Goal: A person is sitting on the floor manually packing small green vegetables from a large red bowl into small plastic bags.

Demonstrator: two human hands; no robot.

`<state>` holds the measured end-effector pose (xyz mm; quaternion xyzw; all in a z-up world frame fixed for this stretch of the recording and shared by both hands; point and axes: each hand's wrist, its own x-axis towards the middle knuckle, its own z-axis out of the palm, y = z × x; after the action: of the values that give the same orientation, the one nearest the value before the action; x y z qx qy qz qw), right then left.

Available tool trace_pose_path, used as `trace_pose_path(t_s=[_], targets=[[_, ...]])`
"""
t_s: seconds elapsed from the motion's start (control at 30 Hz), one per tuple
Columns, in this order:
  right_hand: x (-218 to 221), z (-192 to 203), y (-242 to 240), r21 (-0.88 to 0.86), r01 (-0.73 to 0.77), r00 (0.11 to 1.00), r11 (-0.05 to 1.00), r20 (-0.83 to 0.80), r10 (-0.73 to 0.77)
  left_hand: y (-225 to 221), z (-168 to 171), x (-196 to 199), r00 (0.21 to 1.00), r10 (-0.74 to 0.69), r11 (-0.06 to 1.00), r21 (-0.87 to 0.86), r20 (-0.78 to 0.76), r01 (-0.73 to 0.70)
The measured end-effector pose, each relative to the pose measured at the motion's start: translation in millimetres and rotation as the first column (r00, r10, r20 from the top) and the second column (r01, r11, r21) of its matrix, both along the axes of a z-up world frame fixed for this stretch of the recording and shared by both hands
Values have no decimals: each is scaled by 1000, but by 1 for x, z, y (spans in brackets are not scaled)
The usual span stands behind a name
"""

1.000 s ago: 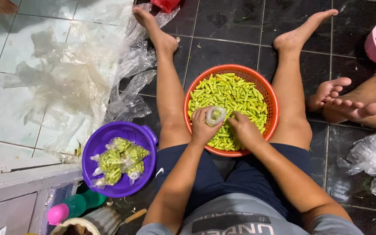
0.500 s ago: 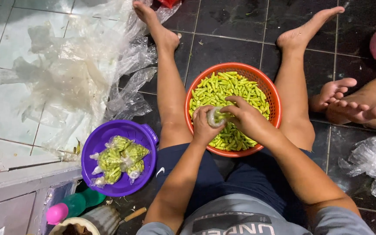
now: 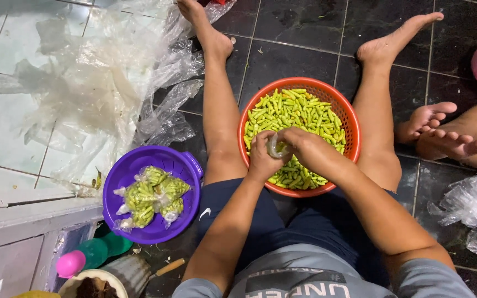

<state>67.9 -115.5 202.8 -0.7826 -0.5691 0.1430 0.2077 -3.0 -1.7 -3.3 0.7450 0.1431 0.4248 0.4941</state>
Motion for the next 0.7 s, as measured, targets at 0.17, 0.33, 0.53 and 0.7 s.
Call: trace_pose_path(t_s=[0.17,0.33,0.53,0.7], targets=[[22,-8,-13,90,289,934,953,-246,-260,-2,6,-4,999,-22,999,-46,23,24],[54,-112,-43,-216,327,940,920,-31,-341,-7,8,-3,995,-49,989,-133,85,61],[32,-180,-46,-294,280,946,914,245,-211,-8,-1,1,985,47,963,-268,166,-1],[37,-188,-52,-99,215,932,972,317,-174,-9,2,-2,990,67,966,-258,128,-32]])
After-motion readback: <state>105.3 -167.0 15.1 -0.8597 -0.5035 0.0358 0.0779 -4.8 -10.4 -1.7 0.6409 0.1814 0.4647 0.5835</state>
